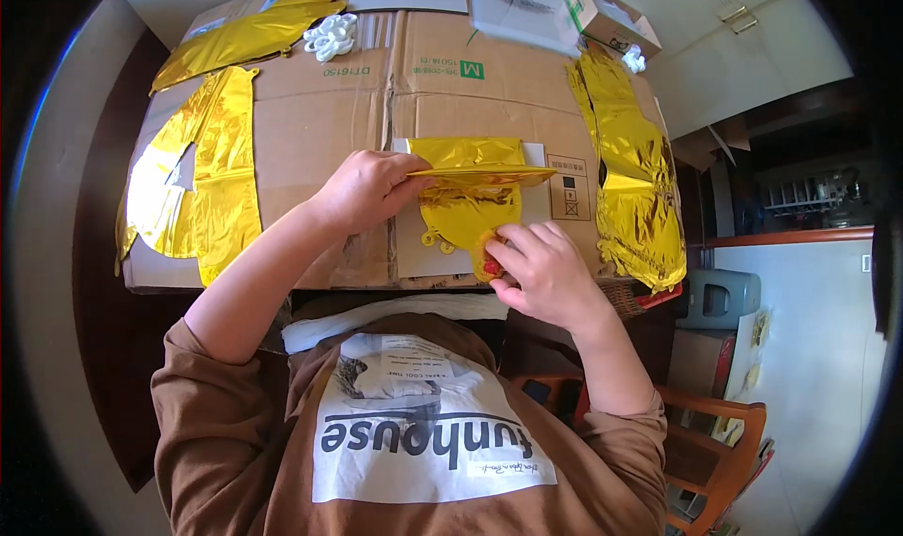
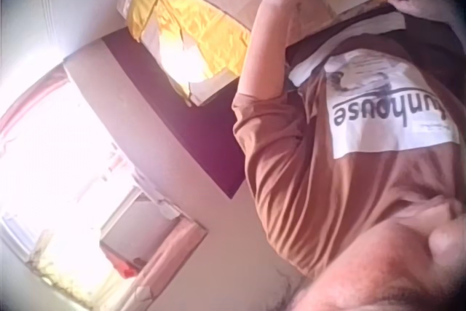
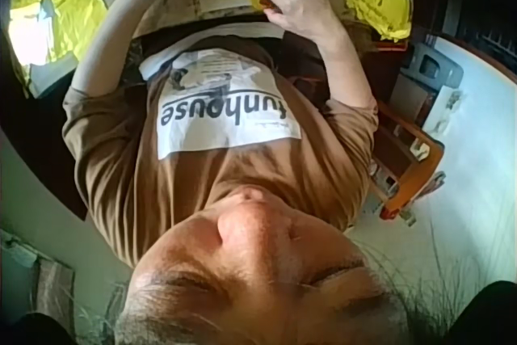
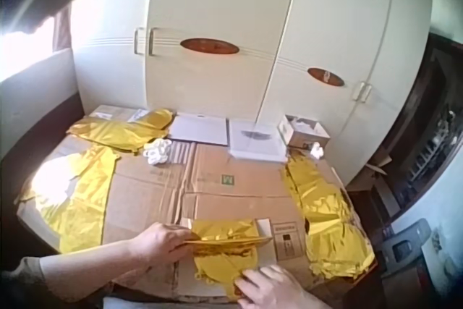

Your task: Folding gold-colored foil balloons and inserting them into cardboard sleeves.

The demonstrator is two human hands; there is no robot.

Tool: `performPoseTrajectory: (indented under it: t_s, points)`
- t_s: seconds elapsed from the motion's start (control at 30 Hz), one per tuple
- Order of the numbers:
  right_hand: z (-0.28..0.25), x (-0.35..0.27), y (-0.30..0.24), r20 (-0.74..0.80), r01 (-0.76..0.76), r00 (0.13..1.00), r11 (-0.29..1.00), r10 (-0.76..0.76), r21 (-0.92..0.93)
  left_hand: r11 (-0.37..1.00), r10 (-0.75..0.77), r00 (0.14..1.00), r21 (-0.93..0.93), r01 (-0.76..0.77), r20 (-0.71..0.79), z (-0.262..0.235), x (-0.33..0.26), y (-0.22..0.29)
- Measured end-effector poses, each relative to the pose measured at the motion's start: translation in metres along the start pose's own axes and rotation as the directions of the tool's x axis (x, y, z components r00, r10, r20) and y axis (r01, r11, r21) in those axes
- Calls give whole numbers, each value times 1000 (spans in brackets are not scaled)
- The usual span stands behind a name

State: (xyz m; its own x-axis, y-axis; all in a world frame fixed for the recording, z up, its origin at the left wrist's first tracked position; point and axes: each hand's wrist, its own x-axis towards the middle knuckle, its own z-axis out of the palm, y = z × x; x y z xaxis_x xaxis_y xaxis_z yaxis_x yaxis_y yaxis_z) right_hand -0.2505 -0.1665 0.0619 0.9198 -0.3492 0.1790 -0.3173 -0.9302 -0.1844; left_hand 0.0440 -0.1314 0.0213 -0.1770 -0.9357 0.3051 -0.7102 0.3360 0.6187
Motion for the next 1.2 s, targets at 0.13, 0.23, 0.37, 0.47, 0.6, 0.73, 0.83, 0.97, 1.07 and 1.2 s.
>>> performPoseTrajectory:
  t_s: [0.13,0.23,0.37,0.47,0.6,0.73,0.83,0.97,1.07,1.2]
  points:
    - [9,-1,0,-46,43,998,996,-46,-82,1000,8,1000,-6,-8,1,0,1,0]
    - [16,-2,1,-101,67,992,991,-79,-118,1000,28,1000,-9,-29,-11,1,2,-3]
    - [12,0,7,-104,83,991,996,-84,-16,1000,4,1000,-11,-4,-3,-1,2,-3]
    - [13,0,15,-140,11,990,991,8,133,1000,6,1000,-17,-6,11,0,4,-3]
    - [4,16,10,-326,-80,943,997,70,-17,999,32,999,-6,-32,-11,0,2,-6]
    - [25,29,1,-524,-279,788,946,322,162,1000,-6,1000,-8,6,-2,-2,4,-2]
    - [50,38,0,-548,-305,667,856,504,416,1000,-1,1000,-5,1,10,-2,5,-3]
    - [59,44,-8,-529,-309,665,839,527,447,1000,31,1000,5,-31,4,-1,3,-6]
    - [52,43,-6,-558,-276,757,940,340,200,999,32,999,6,-32,6,-1,4,-6]
    - [27,39,-8,-368,-211,907,977,202,18,999,37,999,4,-37,7,-1,3,-6]
